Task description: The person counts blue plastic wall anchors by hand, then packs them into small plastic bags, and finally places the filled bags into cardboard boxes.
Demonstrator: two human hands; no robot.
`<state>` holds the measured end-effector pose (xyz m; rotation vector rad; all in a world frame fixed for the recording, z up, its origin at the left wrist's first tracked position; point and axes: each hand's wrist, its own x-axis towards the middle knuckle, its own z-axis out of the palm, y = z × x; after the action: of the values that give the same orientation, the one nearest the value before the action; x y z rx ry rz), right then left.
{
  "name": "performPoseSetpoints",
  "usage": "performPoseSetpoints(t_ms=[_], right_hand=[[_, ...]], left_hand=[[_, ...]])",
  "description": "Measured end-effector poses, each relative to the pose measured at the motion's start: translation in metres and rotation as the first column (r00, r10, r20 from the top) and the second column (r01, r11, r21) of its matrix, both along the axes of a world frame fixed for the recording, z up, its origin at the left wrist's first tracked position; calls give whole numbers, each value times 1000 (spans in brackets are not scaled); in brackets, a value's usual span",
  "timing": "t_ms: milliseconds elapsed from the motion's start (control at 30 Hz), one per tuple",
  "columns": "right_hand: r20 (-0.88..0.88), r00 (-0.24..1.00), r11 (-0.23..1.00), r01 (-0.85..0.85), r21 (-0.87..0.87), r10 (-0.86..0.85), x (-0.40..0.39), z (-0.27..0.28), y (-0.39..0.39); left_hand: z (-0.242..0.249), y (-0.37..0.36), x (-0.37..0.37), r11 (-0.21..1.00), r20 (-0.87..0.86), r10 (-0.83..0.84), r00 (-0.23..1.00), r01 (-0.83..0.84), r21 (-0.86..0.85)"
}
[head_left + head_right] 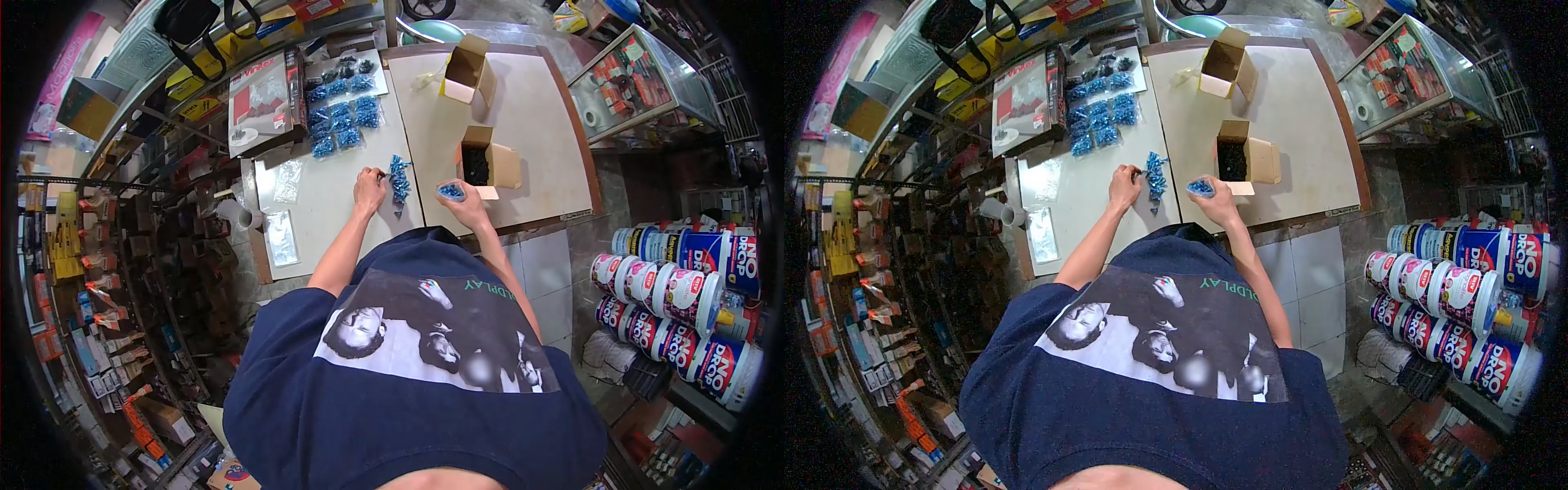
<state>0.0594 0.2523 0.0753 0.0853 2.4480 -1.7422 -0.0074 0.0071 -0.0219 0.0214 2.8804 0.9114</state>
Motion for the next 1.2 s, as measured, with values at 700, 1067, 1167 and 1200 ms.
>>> performPoseSetpoints(t_ms=[700,1067,1167,1200], right_hand=[[155,987,994,-12,-109,29,-12,-11,-8],[22,998,999,-52,13,52,-6,-5,-4],[-2,999,999,-34,11,34,-4,-8,-3],[-8,1000,1000,-22,3,22,-4,-8,-2]], left_hand=[[168,55,16,670,-296,-462,836,548,501],[39,15,-5,940,-51,-199,979,206,272],[15,12,-6,968,-46,-178,983,183,170],[13,12,-5,981,-50,-165,985,169,97]])
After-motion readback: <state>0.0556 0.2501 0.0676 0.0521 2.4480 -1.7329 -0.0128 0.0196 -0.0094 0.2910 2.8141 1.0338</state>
